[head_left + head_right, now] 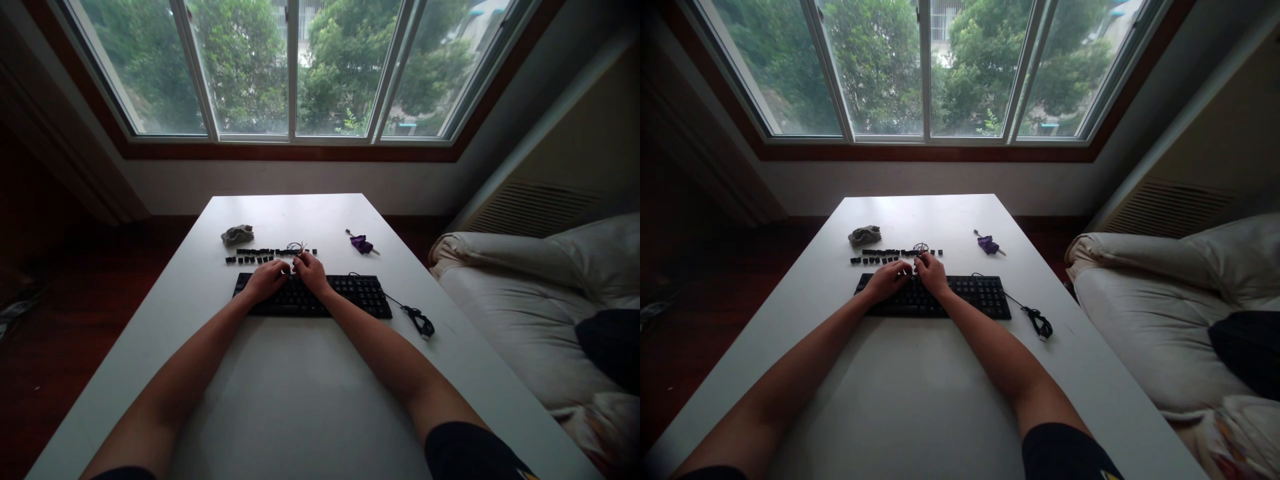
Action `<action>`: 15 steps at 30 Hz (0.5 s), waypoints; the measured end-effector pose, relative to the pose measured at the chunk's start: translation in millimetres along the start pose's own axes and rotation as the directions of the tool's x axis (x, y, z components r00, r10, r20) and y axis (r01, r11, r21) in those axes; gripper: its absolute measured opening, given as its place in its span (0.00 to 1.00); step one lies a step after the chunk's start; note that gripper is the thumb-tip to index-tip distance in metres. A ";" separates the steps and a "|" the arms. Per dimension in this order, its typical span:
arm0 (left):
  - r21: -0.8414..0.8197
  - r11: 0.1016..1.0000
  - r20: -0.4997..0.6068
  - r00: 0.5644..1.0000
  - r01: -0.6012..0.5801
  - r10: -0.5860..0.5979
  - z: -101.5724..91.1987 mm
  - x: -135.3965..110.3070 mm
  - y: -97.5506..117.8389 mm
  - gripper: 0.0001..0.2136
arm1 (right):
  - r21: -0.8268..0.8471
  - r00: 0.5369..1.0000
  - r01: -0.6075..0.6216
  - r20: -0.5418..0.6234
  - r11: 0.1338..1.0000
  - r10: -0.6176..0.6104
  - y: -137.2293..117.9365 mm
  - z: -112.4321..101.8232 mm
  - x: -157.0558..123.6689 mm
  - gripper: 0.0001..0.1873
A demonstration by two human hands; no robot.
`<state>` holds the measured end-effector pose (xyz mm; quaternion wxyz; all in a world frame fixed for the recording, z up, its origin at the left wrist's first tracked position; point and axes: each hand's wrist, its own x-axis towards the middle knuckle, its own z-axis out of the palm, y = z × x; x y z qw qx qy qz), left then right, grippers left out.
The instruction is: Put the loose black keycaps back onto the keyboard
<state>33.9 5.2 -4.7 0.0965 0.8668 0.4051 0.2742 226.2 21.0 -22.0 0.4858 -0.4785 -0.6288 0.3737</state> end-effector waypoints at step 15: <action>0.005 1.000 0.005 1.000 -0.010 0.010 3.4 0.4 -4.3 0.07 | -0.087 1.000 0.016 0.000 0.996 -0.016 -16.1 -2.5 -6.5 0.10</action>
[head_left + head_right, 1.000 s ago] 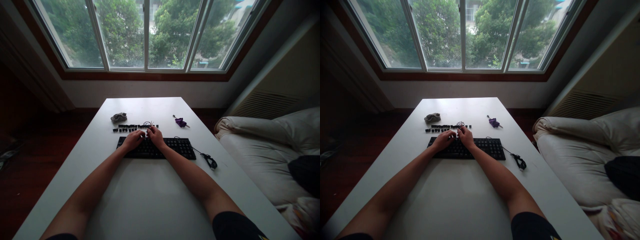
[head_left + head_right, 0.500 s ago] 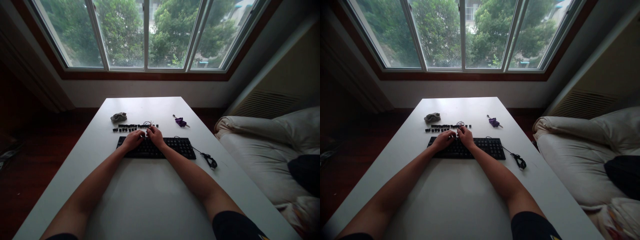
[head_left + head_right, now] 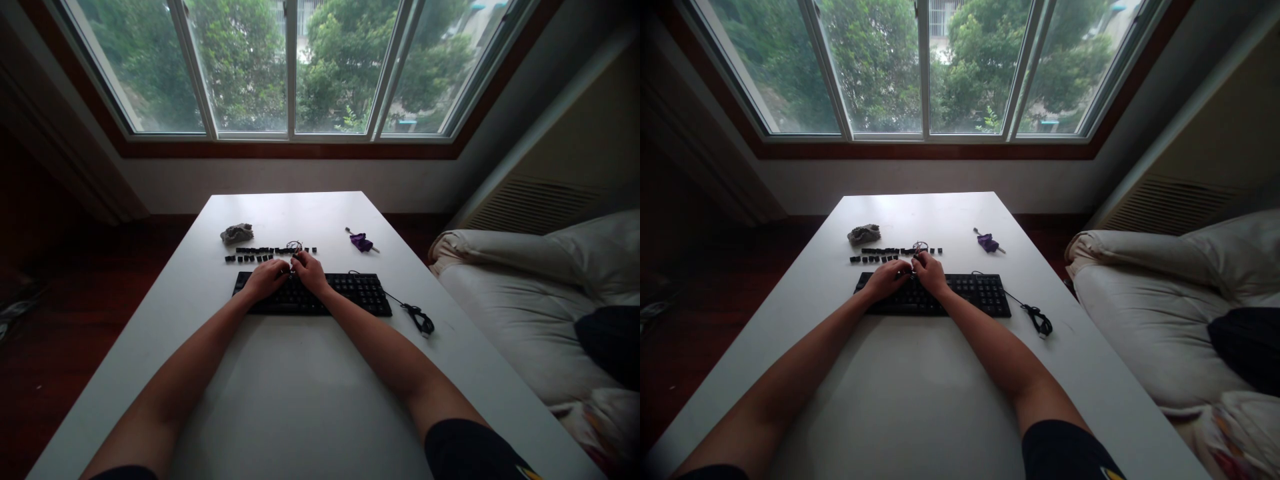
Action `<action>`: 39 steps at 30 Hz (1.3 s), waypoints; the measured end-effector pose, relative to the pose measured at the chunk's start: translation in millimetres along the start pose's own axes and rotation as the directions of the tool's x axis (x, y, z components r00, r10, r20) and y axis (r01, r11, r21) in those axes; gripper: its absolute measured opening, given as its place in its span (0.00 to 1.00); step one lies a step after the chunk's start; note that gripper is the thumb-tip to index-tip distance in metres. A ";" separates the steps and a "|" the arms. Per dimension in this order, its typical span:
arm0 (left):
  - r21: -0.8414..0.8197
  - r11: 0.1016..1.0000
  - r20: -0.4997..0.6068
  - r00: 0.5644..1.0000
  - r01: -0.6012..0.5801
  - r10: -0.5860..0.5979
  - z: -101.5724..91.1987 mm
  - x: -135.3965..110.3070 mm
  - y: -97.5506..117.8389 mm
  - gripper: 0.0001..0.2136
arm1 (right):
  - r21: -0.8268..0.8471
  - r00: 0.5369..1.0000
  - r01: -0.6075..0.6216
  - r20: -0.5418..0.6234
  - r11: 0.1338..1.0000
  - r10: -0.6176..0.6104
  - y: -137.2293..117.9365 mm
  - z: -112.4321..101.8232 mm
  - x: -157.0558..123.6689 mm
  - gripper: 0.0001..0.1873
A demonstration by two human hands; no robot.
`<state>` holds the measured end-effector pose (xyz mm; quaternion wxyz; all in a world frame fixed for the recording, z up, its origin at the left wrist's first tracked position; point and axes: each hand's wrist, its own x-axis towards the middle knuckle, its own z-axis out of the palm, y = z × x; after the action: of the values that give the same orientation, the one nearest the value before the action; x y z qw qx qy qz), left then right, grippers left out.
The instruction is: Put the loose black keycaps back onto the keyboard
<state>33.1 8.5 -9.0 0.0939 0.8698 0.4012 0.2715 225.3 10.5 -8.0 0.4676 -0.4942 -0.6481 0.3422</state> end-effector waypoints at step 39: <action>0.036 0.999 0.016 1.000 -0.005 0.005 0.9 0.4 -1.0 0.08 | -0.007 1.000 -0.006 0.005 1.000 0.006 -11.9 -3.1 -3.0 0.10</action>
<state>33.2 9.4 -10.0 0.0807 0.8746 0.4030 0.2573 224.6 4.3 3.0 0.4631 -0.4970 -0.6491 0.3424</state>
